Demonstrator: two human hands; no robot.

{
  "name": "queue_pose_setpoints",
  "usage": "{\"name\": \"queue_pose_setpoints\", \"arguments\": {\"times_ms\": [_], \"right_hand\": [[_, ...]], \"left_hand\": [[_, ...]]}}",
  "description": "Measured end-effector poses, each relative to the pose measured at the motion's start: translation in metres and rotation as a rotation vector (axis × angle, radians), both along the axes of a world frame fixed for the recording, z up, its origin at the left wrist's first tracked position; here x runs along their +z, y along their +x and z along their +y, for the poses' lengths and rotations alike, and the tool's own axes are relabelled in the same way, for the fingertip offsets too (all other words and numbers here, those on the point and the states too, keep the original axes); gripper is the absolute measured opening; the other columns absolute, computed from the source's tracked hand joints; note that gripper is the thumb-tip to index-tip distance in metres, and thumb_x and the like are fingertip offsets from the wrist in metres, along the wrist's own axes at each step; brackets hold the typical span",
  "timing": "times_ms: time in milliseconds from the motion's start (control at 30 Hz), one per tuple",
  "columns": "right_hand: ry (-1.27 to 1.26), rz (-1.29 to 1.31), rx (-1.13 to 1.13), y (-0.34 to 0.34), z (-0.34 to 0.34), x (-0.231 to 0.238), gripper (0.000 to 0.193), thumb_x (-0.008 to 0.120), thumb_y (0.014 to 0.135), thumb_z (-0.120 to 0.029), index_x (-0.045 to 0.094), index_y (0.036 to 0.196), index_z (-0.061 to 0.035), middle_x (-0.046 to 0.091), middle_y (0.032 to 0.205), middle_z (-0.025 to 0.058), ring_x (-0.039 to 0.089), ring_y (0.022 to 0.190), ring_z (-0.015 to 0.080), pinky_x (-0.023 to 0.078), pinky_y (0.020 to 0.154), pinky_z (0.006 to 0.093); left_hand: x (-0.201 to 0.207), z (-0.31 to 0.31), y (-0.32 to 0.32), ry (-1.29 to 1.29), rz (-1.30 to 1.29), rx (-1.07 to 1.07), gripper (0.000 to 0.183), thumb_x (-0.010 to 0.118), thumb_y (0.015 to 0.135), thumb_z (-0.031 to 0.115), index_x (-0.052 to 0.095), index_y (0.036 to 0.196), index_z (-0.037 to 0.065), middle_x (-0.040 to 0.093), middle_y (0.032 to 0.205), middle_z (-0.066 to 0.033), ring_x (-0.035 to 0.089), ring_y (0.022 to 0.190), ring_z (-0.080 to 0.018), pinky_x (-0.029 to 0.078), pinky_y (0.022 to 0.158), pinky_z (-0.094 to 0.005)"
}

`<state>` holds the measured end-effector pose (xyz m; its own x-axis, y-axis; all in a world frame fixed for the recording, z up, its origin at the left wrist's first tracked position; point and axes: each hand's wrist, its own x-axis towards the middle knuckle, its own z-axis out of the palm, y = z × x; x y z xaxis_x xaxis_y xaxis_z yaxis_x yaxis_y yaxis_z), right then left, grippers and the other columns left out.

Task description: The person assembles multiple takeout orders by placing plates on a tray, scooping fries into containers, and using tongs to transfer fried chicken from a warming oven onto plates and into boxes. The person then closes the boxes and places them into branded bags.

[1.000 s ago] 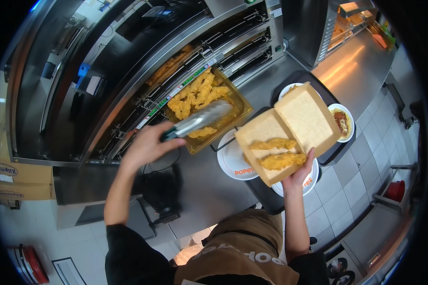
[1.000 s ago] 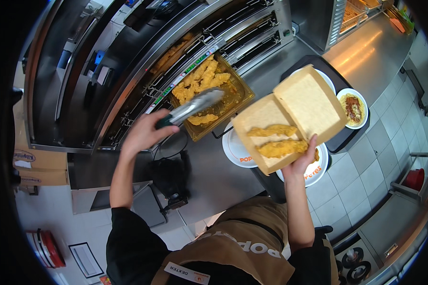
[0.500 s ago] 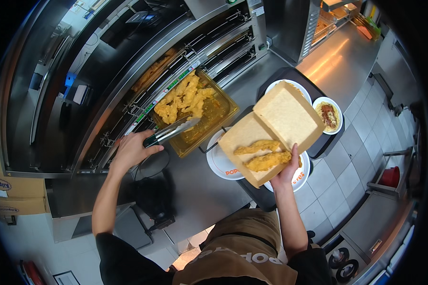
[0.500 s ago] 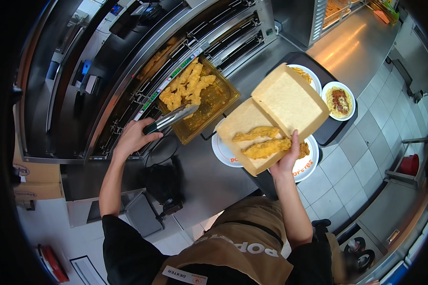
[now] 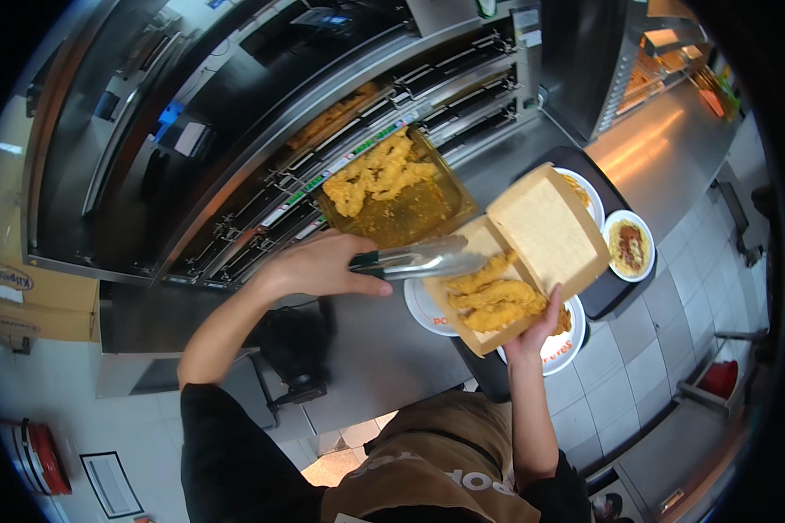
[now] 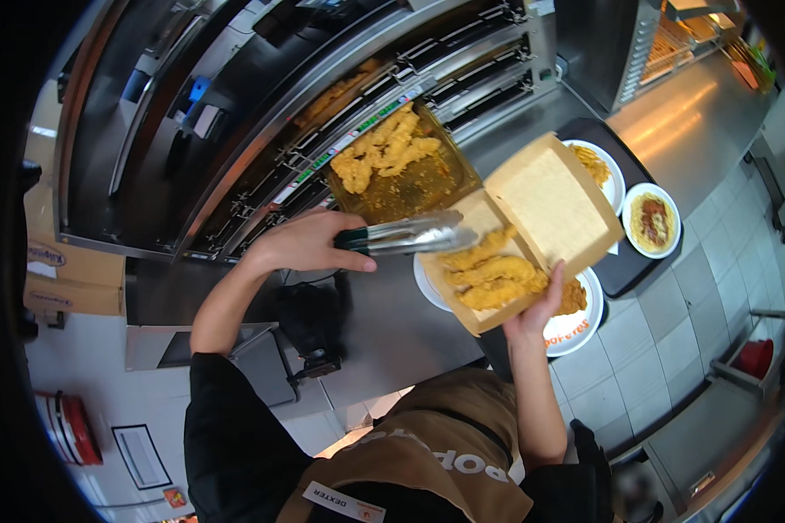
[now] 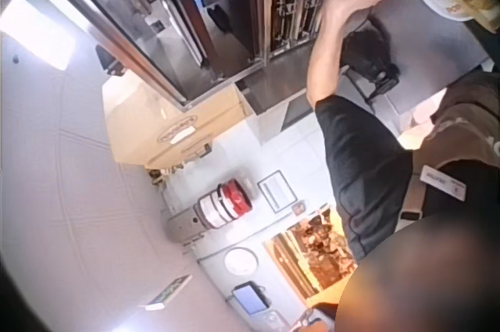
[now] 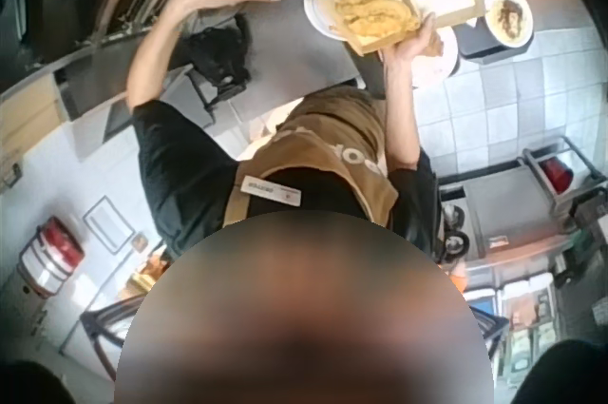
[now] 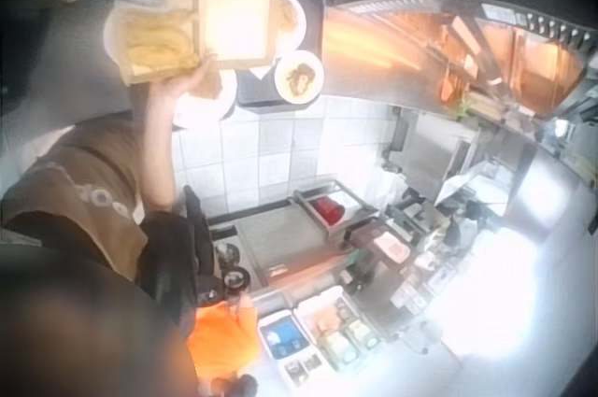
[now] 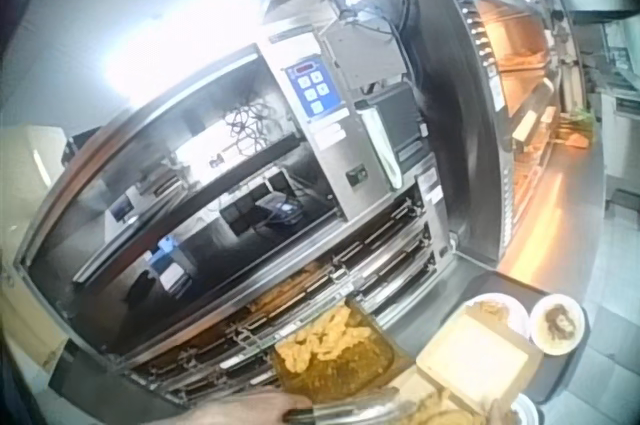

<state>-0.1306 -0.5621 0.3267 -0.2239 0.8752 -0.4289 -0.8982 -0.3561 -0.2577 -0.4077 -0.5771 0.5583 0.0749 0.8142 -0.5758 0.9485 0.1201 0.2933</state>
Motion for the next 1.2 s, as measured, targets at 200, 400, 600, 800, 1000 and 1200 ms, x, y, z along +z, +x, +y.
{"name": "queue_pose_setpoints", "arguments": {"times_ms": [200,400,600,800,1000,1200], "right_hand": [[0.059,-0.093,-0.134,0.019,0.010,-0.001,0.062,0.050,0.098,-0.053,0.048,0.136,-0.0049,0.058,0.130,0.0136,0.058,0.118,0.0277,0.048,0.099,0.0415],[0.076,-0.107,-0.111,0.017,0.009,0.001,0.062,0.050,0.098,-0.052,0.048,0.136,-0.0046,0.058,0.131,0.0135,0.058,0.118,0.0274,0.048,0.099,0.0418],[0.018,-0.103,-0.085,0.011,0.007,0.001,0.060,0.049,0.098,-0.051,0.048,0.136,-0.0047,0.059,0.130,0.0137,0.058,0.119,0.0281,0.047,0.101,0.0423],[-0.008,-0.112,-0.082,0.008,0.006,0.006,0.060,0.048,0.098,-0.051,0.047,0.137,-0.0050,0.057,0.132,0.0143,0.056,0.121,0.0288,0.045,0.103,0.0429],[-0.005,-0.036,-0.076,0.009,0.011,0.010,0.063,0.049,0.098,-0.051,0.043,0.140,-0.0048,0.054,0.135,0.0156,0.053,0.125,0.0304,0.042,0.107,0.0449],[0.018,0.023,-0.080,0.000,0.012,0.015,0.063,0.049,0.098,-0.051,0.041,0.142,-0.0056,0.053,0.137,0.0155,0.051,0.126,0.0309,0.041,0.108,0.0458]], "left_hand": [[-0.026,-0.016,-0.066,0.305,0.459,0.142,0.054,0.073,0.083,0.050,0.065,0.110,0.004,0.069,0.076,-0.0136,0.068,0.062,-0.0268,0.053,0.061,-0.0365],[-0.117,0.024,-0.071,0.523,0.687,0.034,0.056,0.070,0.085,0.050,0.056,0.113,0.004,0.071,0.084,-0.0179,0.071,0.077,-0.0335,0.055,0.062,-0.0449],[-0.131,0.022,-0.062,0.374,0.728,0.102,0.051,0.069,0.086,0.046,0.055,0.112,0.004,0.070,0.085,-0.0175,0.071,0.073,-0.0350,0.054,0.059,-0.0454],[-0.109,0.028,-0.055,0.460,0.492,0.118,0.052,0.072,0.084,0.046,0.061,0.113,0.003,0.069,0.078,-0.0224,0.069,0.077,-0.0403,0.053,0.066,-0.0477],[-0.049,-0.005,-0.024,0.419,0.264,0.206,0.049,0.077,0.080,0.045,0.066,0.103,0.003,0.065,0.068,-0.0174,0.067,0.066,-0.0367,0.051,0.066,-0.0466],[-0.057,-0.011,0.037,0.468,0.237,-0.125,0.048,0.075,0.082,0.044,0.062,0.105,0.005,0.066,0.070,-0.0153,0.067,0.071,-0.0391,0.053,0.066,-0.0465]]}}
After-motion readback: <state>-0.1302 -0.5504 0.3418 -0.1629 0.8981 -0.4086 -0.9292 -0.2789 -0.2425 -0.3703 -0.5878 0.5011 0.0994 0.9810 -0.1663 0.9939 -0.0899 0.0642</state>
